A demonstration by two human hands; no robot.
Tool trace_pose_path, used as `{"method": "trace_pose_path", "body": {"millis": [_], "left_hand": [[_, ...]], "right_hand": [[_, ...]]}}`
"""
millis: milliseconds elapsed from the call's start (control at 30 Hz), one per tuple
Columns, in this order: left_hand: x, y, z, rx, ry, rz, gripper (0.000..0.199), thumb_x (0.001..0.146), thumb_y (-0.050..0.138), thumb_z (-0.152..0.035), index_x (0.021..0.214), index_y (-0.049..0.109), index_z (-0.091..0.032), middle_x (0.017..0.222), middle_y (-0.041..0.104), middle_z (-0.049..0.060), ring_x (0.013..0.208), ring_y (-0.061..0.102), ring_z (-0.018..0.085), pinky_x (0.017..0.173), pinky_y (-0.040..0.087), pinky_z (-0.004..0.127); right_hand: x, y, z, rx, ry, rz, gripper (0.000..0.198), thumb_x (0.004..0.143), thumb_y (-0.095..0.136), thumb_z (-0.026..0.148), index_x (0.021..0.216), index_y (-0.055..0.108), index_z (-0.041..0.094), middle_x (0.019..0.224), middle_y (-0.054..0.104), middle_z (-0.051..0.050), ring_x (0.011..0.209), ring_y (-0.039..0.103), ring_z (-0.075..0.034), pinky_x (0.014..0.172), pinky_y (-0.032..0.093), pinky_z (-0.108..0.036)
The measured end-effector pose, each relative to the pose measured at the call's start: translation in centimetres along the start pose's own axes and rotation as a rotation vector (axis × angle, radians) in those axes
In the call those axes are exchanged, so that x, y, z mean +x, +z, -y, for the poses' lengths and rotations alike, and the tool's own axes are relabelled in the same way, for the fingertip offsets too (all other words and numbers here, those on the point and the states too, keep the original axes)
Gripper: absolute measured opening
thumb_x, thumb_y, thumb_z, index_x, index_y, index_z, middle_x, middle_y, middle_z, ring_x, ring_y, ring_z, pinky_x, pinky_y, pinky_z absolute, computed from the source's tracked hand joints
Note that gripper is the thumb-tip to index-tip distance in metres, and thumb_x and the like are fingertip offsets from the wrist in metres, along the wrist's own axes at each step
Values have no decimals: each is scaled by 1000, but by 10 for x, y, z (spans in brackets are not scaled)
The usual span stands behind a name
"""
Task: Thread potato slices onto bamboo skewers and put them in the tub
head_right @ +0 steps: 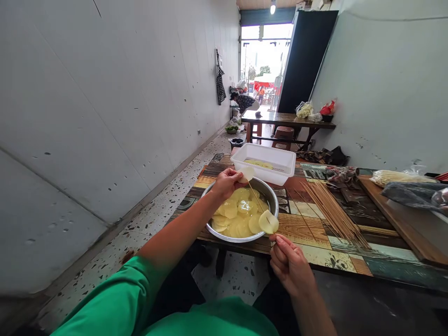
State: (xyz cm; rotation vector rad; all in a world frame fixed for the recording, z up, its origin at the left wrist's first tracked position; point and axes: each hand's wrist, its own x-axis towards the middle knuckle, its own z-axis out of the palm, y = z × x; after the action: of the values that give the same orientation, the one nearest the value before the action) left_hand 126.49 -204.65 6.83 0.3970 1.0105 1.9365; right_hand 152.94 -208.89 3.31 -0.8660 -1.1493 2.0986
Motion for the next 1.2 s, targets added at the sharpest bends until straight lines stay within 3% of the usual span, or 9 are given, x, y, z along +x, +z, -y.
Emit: {"method": "trace_pose_path", "body": {"millis": [100,233,300,467,567,767,967,1067,1200], "left_hand": [[1,-3,-5,-30,-113,31,32,77,69,-1,71,42,-16,68,61,0,62,65,14,65,61,33],[5,-8,-10,-29,-305,104,23,78,70,-2,76,51,-15,72,66,4,64,67,14,62,60,27],[5,-9,-11,-39,-349,118,19,80,68,-3,77,53,-15,73,66,4,64,66,13,62,59,26],[4,-7,-15,-74,-383,127,16,84,61,-1,79,56,-15,71,65,3,61,64,11,60,57,23],[2,-6,-14,-49,-363,109,19,83,62,0,77,53,-15,69,65,2,60,64,11,59,57,24],[1,-5,-8,-46,-133,123,36,74,76,-2,70,42,-16,63,61,-2,56,62,10,59,55,24],[2,-6,-7,-56,-93,177,27,73,78,-5,76,52,-13,63,62,-1,54,61,9,57,54,23],[2,-7,-5,-30,-86,190,30,72,80,-7,72,50,-13,62,62,-1,54,61,10,56,53,23],[1,-6,-4,38,-80,198,34,70,83,-11,70,48,-14,60,62,-1,53,62,11,54,54,23]], "right_hand": [[7,-15,-7,-345,-191,-122,37,74,76,53,85,70,18,48,33,8,43,25,-6,38,23,-18],[18,-36,-13,-679,-423,-278,44,70,75,58,90,74,18,70,63,-3,64,54,-16,52,42,-26],[20,-36,-13,-619,-389,-286,45,72,75,57,93,73,18,62,57,0,58,50,-14,49,39,-25],[15,-8,-6,-246,-137,-113,42,71,77,55,84,64,17,48,22,12,41,16,-5,36,15,-19],[13,5,-4,-188,-104,-109,45,66,80,56,78,60,19,47,22,13,40,13,-4,34,13,-18],[18,4,-11,-285,-241,-265,50,64,80,61,79,60,18,46,30,11,40,22,-4,36,16,-18],[16,3,2,-101,-11,-16,40,66,80,51,82,63,19,46,19,14,40,9,-5,32,12,-19],[15,2,-1,-242,-121,-126,41,68,76,57,82,64,19,46,22,12,40,13,-6,34,15,-20],[13,2,-8,-669,-459,-426,45,70,71,61,82,71,19,55,48,1,46,35,-11,41,28,-24]]}}
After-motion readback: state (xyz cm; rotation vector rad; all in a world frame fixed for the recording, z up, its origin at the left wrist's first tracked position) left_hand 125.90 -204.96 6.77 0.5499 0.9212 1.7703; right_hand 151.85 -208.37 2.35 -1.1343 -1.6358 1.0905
